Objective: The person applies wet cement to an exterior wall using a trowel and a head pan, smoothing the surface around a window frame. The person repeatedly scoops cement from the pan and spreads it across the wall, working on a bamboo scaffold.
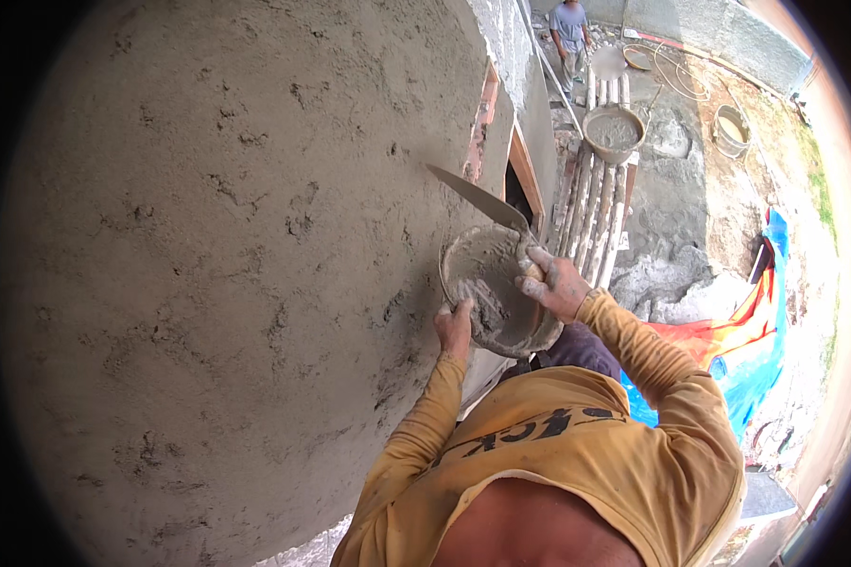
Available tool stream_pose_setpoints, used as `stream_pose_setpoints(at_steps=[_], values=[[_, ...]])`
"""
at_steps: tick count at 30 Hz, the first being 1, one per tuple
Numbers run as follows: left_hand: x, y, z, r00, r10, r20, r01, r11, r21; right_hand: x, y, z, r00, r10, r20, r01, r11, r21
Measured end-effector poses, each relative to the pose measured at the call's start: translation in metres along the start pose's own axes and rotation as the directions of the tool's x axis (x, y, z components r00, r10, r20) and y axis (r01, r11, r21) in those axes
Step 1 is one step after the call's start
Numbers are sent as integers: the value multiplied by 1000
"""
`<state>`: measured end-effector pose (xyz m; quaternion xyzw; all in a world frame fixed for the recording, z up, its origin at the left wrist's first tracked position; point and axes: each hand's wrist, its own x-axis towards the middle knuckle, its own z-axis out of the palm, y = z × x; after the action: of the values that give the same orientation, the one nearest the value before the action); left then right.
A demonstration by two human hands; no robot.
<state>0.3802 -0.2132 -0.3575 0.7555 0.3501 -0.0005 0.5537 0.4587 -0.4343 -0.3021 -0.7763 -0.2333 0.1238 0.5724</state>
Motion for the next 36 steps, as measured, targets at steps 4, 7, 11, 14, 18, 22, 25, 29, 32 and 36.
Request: stream_pose_setpoints(at_steps=[4, 7, 11, 14, 18, 22, 25, 29, 32, 36], values=[[14, 12, -5, 992, 120, 47, -118, 992, -41, -29, 23, -58, 948, 274, 160, -175, 873, -456], [1, 53, -2, 957, 223, 186, -224, 975, -16, -21, 34, -65, 867, 412, 280, -109, 706, -700], [24, 55, 12, 879, 393, 268, -411, 912, 9, 2, 82, -16, 895, 405, 188, -86, 571, -817], [30, 65, 18, 829, 461, 316, -499, 865, 46, -3, 88, 7, 866, 412, 284, 18, 542, -840], [22, 84, 36, 837, 442, 322, -501, 857, 125, -13, 55, -17, 672, 606, 426, -27, 595, -803], [9, 88, 61, 739, 552, 386, -655, 722, 221, -6, 101, -20, 796, 602, 69, -361, 562, -744], [1, 85, 50, 662, 631, 405, -738, 643, 205, -16, 105, 20, 694, 506, 513, -71, 756, -651], [10, 109, 55, 720, 584, 376, -658, 747, 99, -52, 131, 5, 594, 469, 654, -771, 564, 295], [39, 80, 33, 876, 414, 247, -430, 903, 12, -56, 90, -2, 709, 330, 623, -689, 509, 515], [39, 51, 25, 972, 219, 83, -200, 961, -192, -44, 39, -34, 948, 192, 254, -316, 481, 817]])
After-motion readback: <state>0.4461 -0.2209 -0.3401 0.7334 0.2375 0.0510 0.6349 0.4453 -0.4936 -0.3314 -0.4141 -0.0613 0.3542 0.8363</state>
